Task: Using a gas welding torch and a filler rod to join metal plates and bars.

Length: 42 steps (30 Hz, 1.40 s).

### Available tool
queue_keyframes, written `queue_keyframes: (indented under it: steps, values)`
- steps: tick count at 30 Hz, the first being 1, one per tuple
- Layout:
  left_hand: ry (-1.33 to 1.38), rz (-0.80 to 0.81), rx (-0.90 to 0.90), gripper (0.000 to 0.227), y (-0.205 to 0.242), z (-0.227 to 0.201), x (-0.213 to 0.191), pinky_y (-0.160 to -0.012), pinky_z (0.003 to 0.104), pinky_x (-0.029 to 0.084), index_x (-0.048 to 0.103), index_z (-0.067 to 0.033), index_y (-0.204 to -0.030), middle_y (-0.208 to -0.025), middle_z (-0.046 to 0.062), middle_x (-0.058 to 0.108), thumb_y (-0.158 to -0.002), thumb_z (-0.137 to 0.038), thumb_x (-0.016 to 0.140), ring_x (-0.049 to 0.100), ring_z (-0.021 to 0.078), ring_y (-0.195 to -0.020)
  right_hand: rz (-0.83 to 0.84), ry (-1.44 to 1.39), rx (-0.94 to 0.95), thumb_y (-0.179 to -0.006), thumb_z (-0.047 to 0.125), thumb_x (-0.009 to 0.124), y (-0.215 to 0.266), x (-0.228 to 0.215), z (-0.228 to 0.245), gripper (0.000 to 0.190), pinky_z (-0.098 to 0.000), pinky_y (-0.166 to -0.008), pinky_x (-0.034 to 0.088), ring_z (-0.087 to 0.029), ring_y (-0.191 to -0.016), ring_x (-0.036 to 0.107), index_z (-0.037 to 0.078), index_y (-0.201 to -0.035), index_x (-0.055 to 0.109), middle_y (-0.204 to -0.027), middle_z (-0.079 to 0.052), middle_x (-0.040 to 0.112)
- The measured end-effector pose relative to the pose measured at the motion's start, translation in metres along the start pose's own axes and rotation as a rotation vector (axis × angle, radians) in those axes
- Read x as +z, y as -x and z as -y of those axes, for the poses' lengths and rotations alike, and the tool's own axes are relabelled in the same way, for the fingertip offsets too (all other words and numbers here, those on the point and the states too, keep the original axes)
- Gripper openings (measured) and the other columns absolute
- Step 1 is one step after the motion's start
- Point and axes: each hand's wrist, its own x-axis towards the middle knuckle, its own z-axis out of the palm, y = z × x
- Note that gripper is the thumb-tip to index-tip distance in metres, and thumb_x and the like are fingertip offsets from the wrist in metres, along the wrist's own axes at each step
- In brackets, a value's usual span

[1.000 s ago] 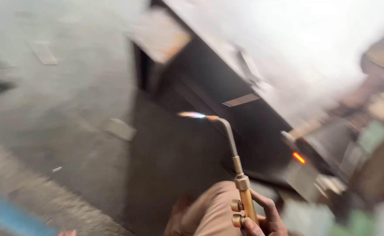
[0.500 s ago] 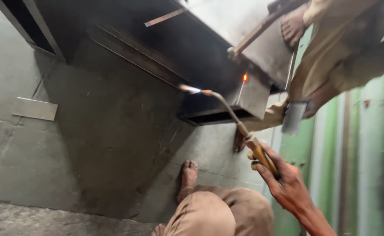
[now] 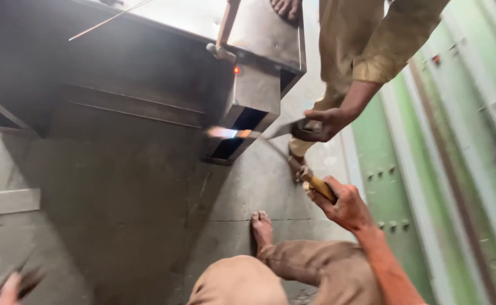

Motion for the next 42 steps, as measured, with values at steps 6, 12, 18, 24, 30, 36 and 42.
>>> queue_keyframes:
  steps: [6, 12, 18, 24, 30, 36, 42]
  values:
    - [0.117, -0.034, 0.122, 0.032, 0.025, -0.248, 0.234, -0.092, 0.045, 0.062, 0.061, 0.0123, -0.136, -0.112, 0.022, 0.069, -0.120, -0.013, 0.050, 0.071, 0.0305, -0.100, 0.187, 0.155, -0.077, -0.078, 0.030, 0.083, 0.020, 0.007, -0.012, 0.033, -0.0434, -0.055, 0.051, -0.039, -0.062, 0.067, 0.006, -0.092, 0.067, -0.068, -0.018, 0.068]
    - [0.103, 0.163, 0.355, 0.047, 0.013, -0.290, 0.314, -0.065, 0.035, 0.056, 0.068, 0.0040, -0.106, -0.073, 0.013, 0.065, -0.115, -0.035, 0.044, 0.067, 0.0189, -0.067, 0.211, 0.055, 0.118, -0.072, 0.039, 0.084, -0.018, 0.012, -0.016, 0.044, -0.0389, -0.052, 0.054, -0.025, -0.052, 0.073, 0.010, -0.101, 0.068, -0.062, -0.012, 0.072]
    - [-0.207, 0.270, 0.803, 0.034, -0.060, -0.279, 0.376, -0.069, 0.034, 0.052, 0.067, 0.0030, -0.102, -0.093, 0.012, 0.066, -0.116, -0.019, 0.044, 0.064, 0.0198, -0.082, 0.119, 0.037, 0.194, -0.076, 0.036, 0.082, -0.037, 0.012, -0.017, 0.038, -0.0404, -0.052, 0.049, -0.025, -0.046, 0.057, 0.008, -0.099, 0.070, -0.055, -0.014, 0.061]
    - [-0.504, 0.027, 0.774, 0.020, -0.123, -0.150, 0.367, -0.076, 0.038, 0.052, 0.067, 0.0028, -0.105, -0.098, 0.018, 0.067, -0.111, -0.010, 0.053, 0.065, 0.0297, -0.088, 0.075, 0.068, 0.122, -0.077, 0.039, 0.083, -0.052, 0.015, -0.043, 0.041, -0.0392, -0.053, 0.049, -0.025, -0.048, 0.057, 0.004, -0.093, 0.068, -0.057, -0.014, 0.060]
    - [-0.041, 0.178, 0.331, 0.024, -0.036, -0.243, 0.381, -0.075, 0.030, 0.057, 0.070, -0.0023, -0.114, -0.098, 0.006, 0.071, -0.110, -0.015, 0.051, 0.067, 0.0148, -0.087, 0.221, 0.142, 0.315, -0.077, 0.044, 0.084, -0.059, 0.013, -0.030, 0.048, -0.0423, -0.056, 0.051, -0.025, -0.052, 0.062, 0.001, -0.090, 0.068, -0.065, -0.015, 0.063]
    - [0.142, 0.220, 0.408, 0.013, -0.010, -0.293, 0.402, -0.079, 0.026, 0.058, 0.069, -0.0017, -0.115, -0.103, 0.006, 0.070, -0.106, -0.010, 0.063, 0.067, 0.0115, -0.089, 0.191, 0.149, 0.337, -0.079, 0.045, 0.084, -0.057, 0.004, -0.033, 0.053, -0.0418, -0.060, 0.051, -0.026, -0.058, 0.060, -0.002, -0.095, 0.066, -0.070, -0.015, 0.064]
    - [0.074, 0.171, 0.430, 0.006, -0.017, -0.318, 0.415, -0.070, 0.021, 0.054, 0.062, -0.0048, -0.102, -0.096, 0.005, 0.076, -0.101, -0.003, 0.068, 0.066, 0.0057, -0.079, 0.166, -0.006, 0.152, -0.073, 0.044, 0.083, -0.065, 0.011, -0.033, 0.046, -0.0395, -0.053, 0.050, -0.019, -0.052, 0.056, 0.004, -0.092, 0.070, -0.061, -0.013, 0.065]
